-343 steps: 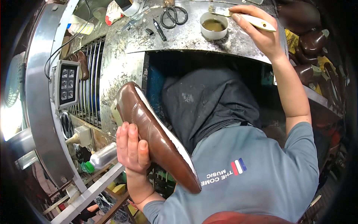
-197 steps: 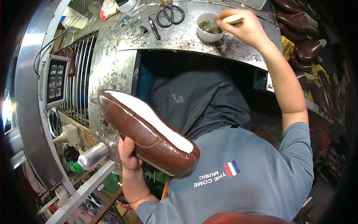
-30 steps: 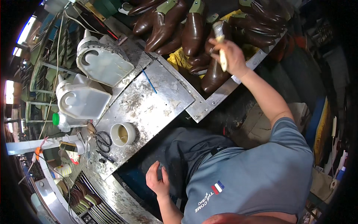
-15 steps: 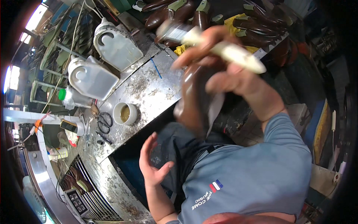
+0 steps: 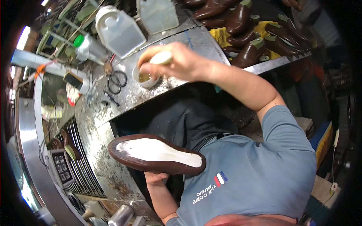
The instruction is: The person repeatedly dips a paintbrush into a small cup of liquid and applies it to the upper surface of a brown shoe. The person holds the shoe in one hand and the brush in the other, working on the shoe's surface in a repetitive manner.
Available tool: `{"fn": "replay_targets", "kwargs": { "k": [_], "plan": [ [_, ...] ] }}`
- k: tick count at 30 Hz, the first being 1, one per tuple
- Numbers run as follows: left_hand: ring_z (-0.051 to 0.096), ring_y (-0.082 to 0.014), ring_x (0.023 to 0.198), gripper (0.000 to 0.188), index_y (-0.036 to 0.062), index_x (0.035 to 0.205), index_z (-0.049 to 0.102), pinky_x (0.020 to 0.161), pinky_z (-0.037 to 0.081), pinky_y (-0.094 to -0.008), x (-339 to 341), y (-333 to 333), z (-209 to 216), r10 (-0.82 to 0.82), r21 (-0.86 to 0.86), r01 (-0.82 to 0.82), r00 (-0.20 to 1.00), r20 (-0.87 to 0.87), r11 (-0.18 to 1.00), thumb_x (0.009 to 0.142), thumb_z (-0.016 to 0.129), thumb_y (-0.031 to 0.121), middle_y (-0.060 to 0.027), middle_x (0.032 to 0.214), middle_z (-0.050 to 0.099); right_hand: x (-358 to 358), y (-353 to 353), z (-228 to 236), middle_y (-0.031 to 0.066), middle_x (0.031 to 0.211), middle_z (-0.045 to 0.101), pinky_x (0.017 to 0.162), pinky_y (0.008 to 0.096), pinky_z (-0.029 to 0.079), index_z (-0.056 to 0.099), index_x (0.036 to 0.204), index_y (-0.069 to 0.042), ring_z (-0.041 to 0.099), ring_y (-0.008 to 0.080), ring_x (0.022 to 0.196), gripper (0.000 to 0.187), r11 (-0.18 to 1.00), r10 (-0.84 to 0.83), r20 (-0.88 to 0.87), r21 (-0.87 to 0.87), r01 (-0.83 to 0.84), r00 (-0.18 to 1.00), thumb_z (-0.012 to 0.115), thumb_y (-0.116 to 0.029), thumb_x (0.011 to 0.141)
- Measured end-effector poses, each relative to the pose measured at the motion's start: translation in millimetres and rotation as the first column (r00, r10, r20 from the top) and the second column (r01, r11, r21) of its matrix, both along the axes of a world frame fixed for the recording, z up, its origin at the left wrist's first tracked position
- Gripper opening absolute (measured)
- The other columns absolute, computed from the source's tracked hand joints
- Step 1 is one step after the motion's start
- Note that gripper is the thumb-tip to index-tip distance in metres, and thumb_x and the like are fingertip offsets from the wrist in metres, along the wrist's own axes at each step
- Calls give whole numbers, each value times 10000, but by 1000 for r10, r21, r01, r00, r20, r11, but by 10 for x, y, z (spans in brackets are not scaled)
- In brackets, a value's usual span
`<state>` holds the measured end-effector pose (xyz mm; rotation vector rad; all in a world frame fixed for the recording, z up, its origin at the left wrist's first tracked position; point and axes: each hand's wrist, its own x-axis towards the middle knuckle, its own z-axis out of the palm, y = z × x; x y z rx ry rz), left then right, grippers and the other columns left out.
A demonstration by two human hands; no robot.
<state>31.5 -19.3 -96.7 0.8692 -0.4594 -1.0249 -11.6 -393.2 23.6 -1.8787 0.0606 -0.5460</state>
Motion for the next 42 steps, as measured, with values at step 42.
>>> {"fn": "replay_targets", "kwargs": {
  "k": [42],
  "plan": [
    [526, -283, 1305, 769, 54, 1463, 459, 1139, 390, -513, 27, 199, 387, 594, 9, -684, 639, 489, 729, 824, 833, 263, -114, 1412, 559, 457, -299, -693, 82, 891, 750, 712, 280, 539, 764, 1028, -76, 714, 165, 794, 241, 907, -136, 51, -395, 145, 989, 777, -263, 877]
  ]
}}
